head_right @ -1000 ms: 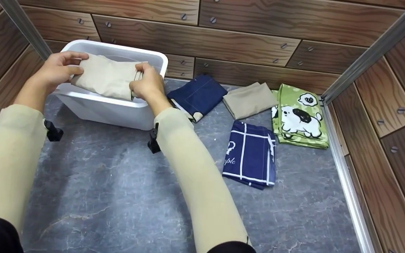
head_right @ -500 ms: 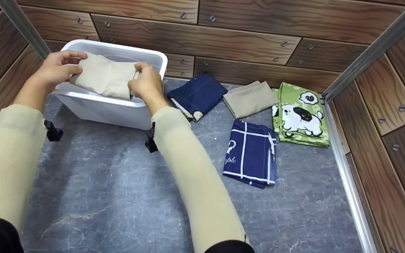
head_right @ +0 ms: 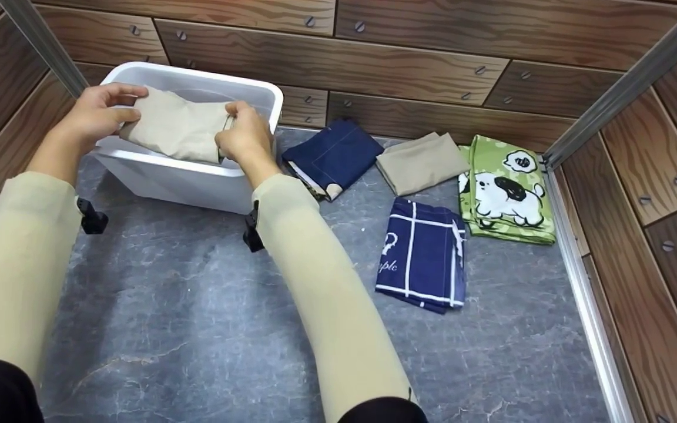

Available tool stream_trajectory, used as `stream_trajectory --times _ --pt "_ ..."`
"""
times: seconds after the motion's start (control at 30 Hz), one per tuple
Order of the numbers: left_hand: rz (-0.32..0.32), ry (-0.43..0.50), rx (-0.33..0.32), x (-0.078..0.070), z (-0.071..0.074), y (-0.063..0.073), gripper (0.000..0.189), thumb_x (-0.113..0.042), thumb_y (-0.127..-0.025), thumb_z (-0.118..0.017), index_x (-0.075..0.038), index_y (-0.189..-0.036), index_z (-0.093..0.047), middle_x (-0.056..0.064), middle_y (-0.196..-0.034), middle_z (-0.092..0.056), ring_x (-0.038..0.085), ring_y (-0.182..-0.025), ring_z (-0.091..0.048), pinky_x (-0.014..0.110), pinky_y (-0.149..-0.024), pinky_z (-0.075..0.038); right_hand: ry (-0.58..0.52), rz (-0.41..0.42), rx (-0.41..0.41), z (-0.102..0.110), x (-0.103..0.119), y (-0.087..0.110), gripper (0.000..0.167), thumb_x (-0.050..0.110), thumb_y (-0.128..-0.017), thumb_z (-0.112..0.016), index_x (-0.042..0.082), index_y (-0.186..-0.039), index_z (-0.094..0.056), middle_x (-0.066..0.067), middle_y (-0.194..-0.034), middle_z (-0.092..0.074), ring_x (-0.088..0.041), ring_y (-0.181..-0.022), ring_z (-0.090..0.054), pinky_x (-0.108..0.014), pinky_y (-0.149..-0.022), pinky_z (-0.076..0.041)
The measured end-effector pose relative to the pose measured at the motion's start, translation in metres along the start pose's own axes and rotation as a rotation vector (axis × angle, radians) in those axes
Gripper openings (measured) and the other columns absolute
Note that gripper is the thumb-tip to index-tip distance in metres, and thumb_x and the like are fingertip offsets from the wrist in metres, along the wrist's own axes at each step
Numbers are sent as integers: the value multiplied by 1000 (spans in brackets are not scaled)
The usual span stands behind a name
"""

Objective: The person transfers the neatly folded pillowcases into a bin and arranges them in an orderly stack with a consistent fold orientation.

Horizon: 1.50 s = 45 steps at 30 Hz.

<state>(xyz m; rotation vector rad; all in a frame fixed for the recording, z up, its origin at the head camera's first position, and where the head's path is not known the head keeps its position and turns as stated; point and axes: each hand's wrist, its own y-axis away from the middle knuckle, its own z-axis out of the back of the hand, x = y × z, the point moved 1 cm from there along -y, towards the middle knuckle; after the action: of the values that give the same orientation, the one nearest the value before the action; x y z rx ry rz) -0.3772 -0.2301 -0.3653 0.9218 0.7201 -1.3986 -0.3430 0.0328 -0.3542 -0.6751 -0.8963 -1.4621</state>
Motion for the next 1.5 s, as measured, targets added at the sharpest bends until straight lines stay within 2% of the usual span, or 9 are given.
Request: stream_trajectory --times 0.27,0.47,0.63,0.77,0.9,1.03,1.17,1.37,1.5 --pt "8 -15 17 4 -4 -2 47 -1 -96 -49 -8 -143 -52 18 -142 -49 18 -112 -52 25 -85 -50 29 -7 14 -2 0 0 67 -5 -74 -71 17 -136 -57 -7 -133 -56 -19 -105 -54 -25 -63 -56" --pt "3 -27 30 3 -5 -5 47 -1 -97 -49 -8 -143 -51 18 -143 -47 20 -114 -51 26 -86 -50 42 -6 19 -2 0 -2 68 -6 -73 -70 17 -136 -57 -9 -131 -56 -21 -106 -56 -26 -62 -58" --pt "16 -36 36 3 -6 -6 48 -3 -97 -49 -9 -144 -50 17 -144 -47 20 -113 -51 29 -87 -49 53 -1 37 -2 1 -1 66 -2 -75 -70 17 -137 -56 -9 -133 -56 -22 -109 -55 -26 -66 -59" --pt "17 -53 38 3 -7 -6 49 -5 -97 -46 -10 -146 -48 16 -146 -47 23 -119 -50 31 -89 -48 45 1 50 -1 0 -1 64 0 -78 -68 16 -138 -55 -10 -135 -56 -21 -111 -55 -26 -66 -58" --pt "14 -44 52 3 -8 -6 48 -7 -99 -45 -9 -147 -46 16 -147 -47 24 -124 -49 35 -95 -49 15 -7 76 -1 0 -2 63 0 -81 -67 15 -140 -53 -12 -125 -59 -20 -95 -61 -29 -67 -60" --pt "33 -24 65 4 -5 -5 49 -9 -100 -47 -9 -148 -45 17 -147 -46 26 -123 -52 41 -100 -50 -1 -26 109 -1 0 -1 62 2 -85 -67 17 -143 -51 -12 -131 -55 -17 -83 -61 -31 -70 -61" --pt "38 -8 53 3 -3 -3 49 -9 -99 -49 -10 -148 -45 17 -146 -46 29 -122 -54 46 -102 -50 -2 -33 116 1 0 1 62 4 -88 -67 19 -145 -49 -13 -144 -48 -19 -95 -62 -33 -73 -61" --pt "14 -10 35 -2 -3 0 49 -9 -99 -50 -10 -147 -46 17 -144 -48 27 -120 -55 47 -102 -50 -61 -7 113 6 0 2 59 4 -88 -67 18 -143 -51 -14 -145 -48 -24 -110 -61 -30 -74 -61" --pt "-28 -16 15 -7 -5 6 48 -10 -99 -50 -10 -147 -47 16 -143 -50 24 -122 -53 46 -100 -51 -141 32 109 12 -2 4 57 2 -88 -67 16 -142 -52 -14 -143 -50 -26 -112 -62 -30 -75 -61"
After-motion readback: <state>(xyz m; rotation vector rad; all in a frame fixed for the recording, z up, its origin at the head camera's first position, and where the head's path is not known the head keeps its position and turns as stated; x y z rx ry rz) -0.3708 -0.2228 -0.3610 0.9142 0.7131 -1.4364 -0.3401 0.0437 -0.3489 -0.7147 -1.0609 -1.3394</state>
